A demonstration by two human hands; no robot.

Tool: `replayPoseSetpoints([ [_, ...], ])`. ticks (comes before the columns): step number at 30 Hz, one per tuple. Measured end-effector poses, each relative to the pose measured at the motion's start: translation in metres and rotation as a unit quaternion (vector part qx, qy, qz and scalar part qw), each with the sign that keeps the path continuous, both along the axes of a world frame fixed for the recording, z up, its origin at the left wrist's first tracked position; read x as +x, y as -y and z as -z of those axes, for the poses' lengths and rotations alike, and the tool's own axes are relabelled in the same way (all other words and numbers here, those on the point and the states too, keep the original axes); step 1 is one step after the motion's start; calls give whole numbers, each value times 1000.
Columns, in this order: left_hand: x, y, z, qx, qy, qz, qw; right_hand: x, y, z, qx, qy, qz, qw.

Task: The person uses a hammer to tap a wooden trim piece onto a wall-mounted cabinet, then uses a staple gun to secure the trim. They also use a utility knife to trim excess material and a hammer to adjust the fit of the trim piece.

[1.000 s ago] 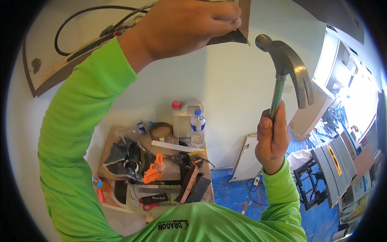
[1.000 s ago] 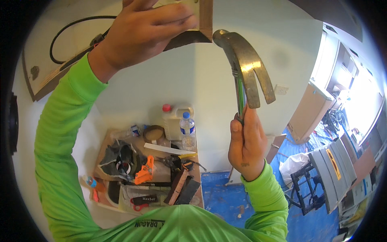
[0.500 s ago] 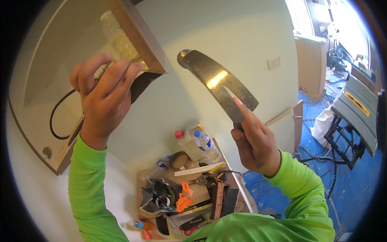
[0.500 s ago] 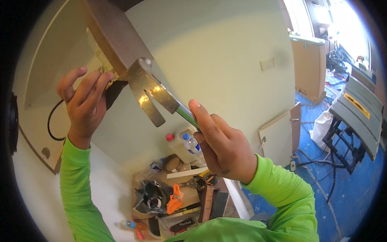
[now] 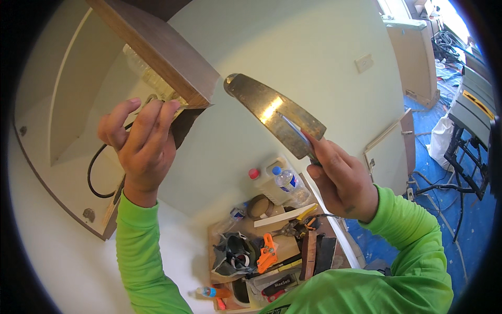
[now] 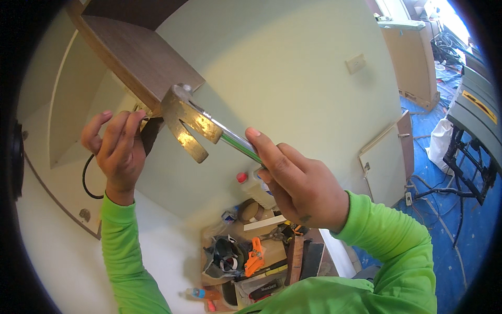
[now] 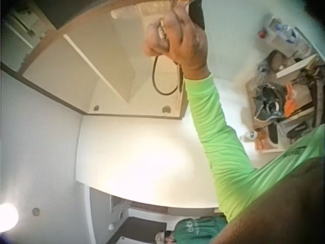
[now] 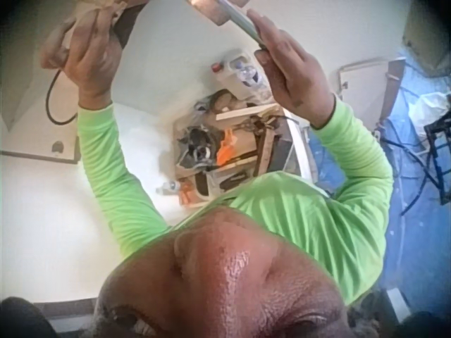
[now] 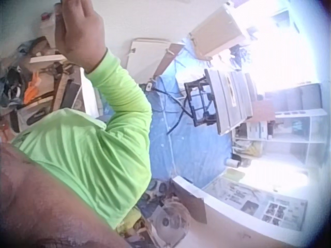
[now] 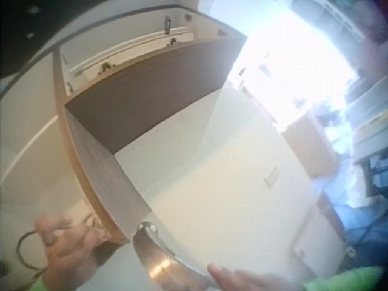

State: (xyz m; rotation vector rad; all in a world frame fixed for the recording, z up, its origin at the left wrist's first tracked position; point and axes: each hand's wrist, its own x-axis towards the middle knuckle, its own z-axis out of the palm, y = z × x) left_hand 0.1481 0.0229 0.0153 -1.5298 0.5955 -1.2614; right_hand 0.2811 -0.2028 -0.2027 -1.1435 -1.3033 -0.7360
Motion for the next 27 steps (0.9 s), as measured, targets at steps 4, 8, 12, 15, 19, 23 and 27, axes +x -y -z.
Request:
replayPoseSetpoints([
  [4, 1, 0, -1, 5, 2, 2, 1000, 0, -2, 1, 0, 2, -2, 1000],
  [8, 2, -1, 1, 8, 5, 6, 1000, 1, -5, 4, -6, -7, -10, 1000],
  [12, 2, -1, 2, 7, 8, 0, 1000, 0, -5, 6, -9, -13, -7, 1000],
  [15, -1, -4, 1, 11, 8, -5, 1000, -5, -5, 6, -6, -20, -15, 1000],
  [19, -2, -4, -1, 15, 12, -3, 1000, -11, -8, 4, -4, 3, 11, 1000],
  [23, -4, -2, 0, 8, 19, -11, 1000, -17, -6, -4, -27, 11, 25, 999],
  [27, -3, -5, 4, 6, 30, -1, 1000, -25, -7, -7, -48, -5, 47, 998],
])
